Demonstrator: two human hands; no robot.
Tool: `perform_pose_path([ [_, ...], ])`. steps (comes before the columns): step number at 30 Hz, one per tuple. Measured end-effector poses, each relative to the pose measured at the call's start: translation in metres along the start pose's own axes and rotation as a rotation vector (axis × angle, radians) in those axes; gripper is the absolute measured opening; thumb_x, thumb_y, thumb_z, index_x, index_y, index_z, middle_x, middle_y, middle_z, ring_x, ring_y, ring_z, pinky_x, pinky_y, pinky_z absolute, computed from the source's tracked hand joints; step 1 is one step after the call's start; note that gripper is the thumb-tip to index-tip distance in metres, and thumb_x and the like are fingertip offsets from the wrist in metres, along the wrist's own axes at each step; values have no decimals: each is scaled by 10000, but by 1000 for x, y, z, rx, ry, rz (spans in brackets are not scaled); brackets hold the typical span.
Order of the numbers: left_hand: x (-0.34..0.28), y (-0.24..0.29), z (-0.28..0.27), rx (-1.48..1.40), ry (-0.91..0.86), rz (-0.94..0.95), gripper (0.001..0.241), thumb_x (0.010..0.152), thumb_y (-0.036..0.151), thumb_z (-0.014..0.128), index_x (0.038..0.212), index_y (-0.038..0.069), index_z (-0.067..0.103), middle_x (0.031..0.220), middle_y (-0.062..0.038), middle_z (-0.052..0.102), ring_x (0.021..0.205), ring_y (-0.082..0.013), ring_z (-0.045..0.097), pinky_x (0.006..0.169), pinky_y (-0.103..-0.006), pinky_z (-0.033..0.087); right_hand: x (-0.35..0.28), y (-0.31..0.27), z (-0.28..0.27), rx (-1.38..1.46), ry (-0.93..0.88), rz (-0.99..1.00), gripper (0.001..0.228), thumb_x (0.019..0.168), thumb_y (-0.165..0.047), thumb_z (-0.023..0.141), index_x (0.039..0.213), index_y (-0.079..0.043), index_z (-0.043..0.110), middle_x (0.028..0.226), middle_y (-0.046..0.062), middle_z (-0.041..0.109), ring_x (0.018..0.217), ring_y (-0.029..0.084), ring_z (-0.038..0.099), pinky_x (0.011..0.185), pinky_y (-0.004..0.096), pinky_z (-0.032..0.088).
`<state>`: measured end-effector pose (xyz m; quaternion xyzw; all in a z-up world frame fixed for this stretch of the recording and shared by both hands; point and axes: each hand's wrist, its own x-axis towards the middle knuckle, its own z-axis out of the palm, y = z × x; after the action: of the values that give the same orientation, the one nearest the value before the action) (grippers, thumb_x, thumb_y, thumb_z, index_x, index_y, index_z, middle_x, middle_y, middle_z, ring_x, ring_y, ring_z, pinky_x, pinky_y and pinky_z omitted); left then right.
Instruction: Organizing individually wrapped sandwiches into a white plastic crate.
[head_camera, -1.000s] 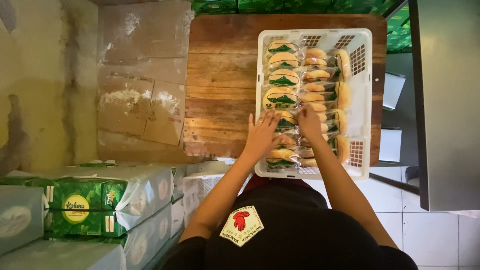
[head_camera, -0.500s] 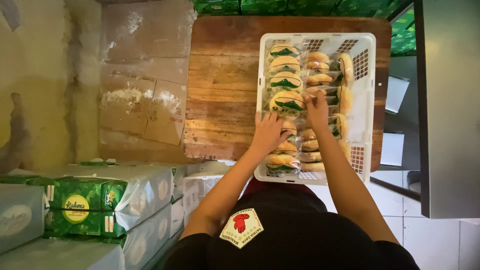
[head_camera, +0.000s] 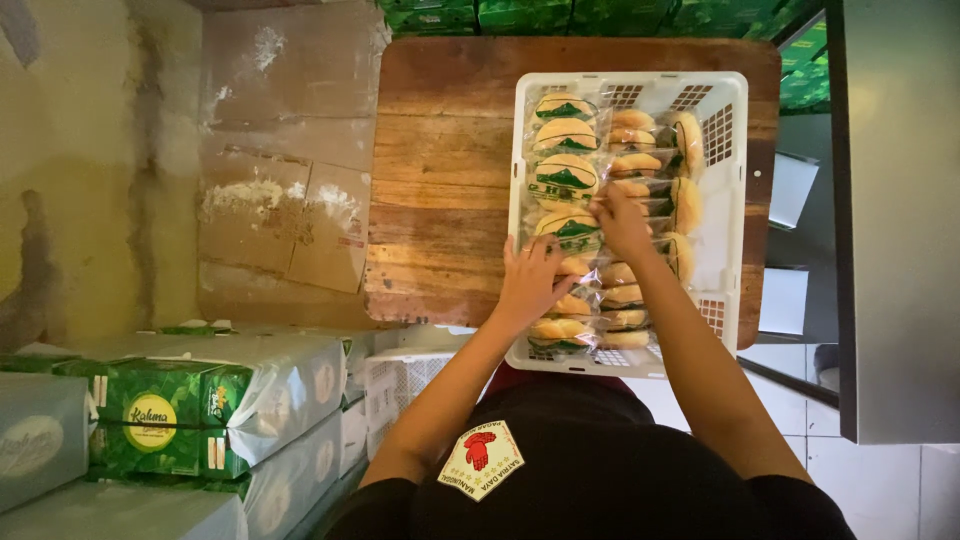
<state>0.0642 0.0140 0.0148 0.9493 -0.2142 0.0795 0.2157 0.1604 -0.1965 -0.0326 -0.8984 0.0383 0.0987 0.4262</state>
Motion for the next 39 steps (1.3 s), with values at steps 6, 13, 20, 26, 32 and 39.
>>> perform_pose_path([
  [6, 4, 1, -4, 12, 1, -16, 403, 888, 493, 672, 1110, 156, 664, 1310, -111, 568, 1218, -317, 586, 1090, -698, 310, 36, 58, 27, 88, 230, 166, 216, 1007, -314, 622, 1125, -134, 644, 1088, 212, 700, 1074, 432, 658, 912, 549, 513],
  [13, 7, 3, -11, -42, -56, -35, 381, 901, 456, 669, 1151, 169, 651, 1313, -125, 576, 1245, -332, 583, 1110, -727, 263, 57, 30, 31, 151, 268, 288, 422, 935, -572, 703, 1201, -252, 637, 1143, 10, 736, 985, 280, 725, 836, 477, 572],
  [20, 9, 2, -1, -18, -54, -81, 389, 860, 449, 708, 1172, 221, 671, 1325, -103, 565, 1228, -347, 575, 1101, -706, 284, 14, 27, 80, 582, 631, 265, 156, 959, -181, 648, 1082, -86, 641, 1011, 149, 669, 952, 298, 632, 879, 465, 507],
  [26, 12, -10, 20, 40, -34, -115, 439, 859, 369, 739, 1244, 181, 643, 1266, -133, 602, 1207, -352, 594, 1117, -669, 295, 32, 15, 51, 547, 367, 199, 159, 1062, -330, 579, 1093, -174, 575, 1129, 92, 690, 961, 317, 684, 755, 496, 527],
  [32, 58, -23, -1, 70, -232, -125, 634, 838, 463, 776, 1300, 69, 594, 1247, -153, 653, 1158, -336, 652, 1144, -728, 200, 45, 14, 8, 427, 403, 105, 133, 1111, -252, 559, 1051, -142, 514, 908, 31, 606, 732, 174, 613, 577, 334, 527],
  [39, 76, -53, 41, 170, -313, -54, 693, 600, 584, 884, 1170, 233, 704, 1103, -43, 656, 1086, -274, 619, 1005, -737, 290, 64, 41, 17, 280, 331, 69, 79, 1086, -205, 585, 1124, -138, 570, 921, 79, 688, 742, 225, 668, 637, 395, 533],
])
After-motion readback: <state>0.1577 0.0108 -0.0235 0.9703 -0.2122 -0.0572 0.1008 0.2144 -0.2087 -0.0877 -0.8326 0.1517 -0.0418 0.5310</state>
